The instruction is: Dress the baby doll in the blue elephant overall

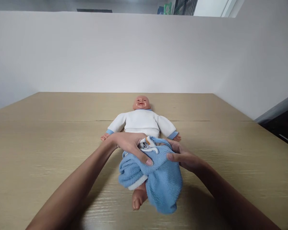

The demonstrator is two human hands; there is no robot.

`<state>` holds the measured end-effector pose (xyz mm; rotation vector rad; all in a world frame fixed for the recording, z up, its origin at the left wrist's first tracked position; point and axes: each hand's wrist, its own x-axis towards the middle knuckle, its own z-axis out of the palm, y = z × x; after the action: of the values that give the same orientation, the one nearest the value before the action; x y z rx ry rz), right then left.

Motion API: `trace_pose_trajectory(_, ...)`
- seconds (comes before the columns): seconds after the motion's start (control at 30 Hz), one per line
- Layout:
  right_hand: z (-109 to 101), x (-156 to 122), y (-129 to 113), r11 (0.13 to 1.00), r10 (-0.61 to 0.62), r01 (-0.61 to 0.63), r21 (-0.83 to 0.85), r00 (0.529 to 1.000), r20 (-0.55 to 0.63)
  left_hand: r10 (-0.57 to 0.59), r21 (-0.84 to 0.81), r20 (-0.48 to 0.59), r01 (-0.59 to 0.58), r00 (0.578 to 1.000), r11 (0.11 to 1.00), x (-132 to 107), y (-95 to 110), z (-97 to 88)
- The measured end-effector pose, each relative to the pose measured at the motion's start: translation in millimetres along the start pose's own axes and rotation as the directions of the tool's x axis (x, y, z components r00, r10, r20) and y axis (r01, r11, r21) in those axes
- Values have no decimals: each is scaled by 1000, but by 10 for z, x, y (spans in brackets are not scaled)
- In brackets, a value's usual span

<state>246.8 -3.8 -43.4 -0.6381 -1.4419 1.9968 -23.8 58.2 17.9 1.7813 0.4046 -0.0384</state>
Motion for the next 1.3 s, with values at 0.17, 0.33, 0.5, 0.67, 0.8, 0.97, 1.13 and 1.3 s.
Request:
trace_pose_trajectory(0.17,-32,-55,-94,934,342,-309,-181,918,202,103,-59,18,-102,995,993,-18,-32,4)
trace_pose_trajectory(0.33,-26,-103,-64,970,216,-206,-130,974,65,57,-70,9,-56,998,996,-31,-25,14)
trace_pose_trajectory(0.5,-14,-73,32,995,57,-47,89,991,-121,13,-26,99,-11,995,1000,-51,-5,20)
trace_pose_trajectory(0.67,11,-115,-58,980,189,-184,-70,979,78,95,-43,48,-93,994,995,-28,2,18)
trace_pose_trajectory(0.8,-8,-158,-113,946,315,-261,-191,878,361,82,-68,65,-78,994,995,2,8,27)
trace_pose_trajectory(0.97,-48,-108,36,992,85,-82,-94,996,35,34,-30,141,-30,989,999,-13,-6,41)
trace_pose_trajectory(1.13,-21,-86,123,995,93,-91,35,995,-36,26,-130,145,-7,989,992,-15,-46,66)
trace_pose_trajectory(1.3,22,-116,-28,972,235,-219,-84,906,353,80,-92,92,-71,993,993,23,-88,69)
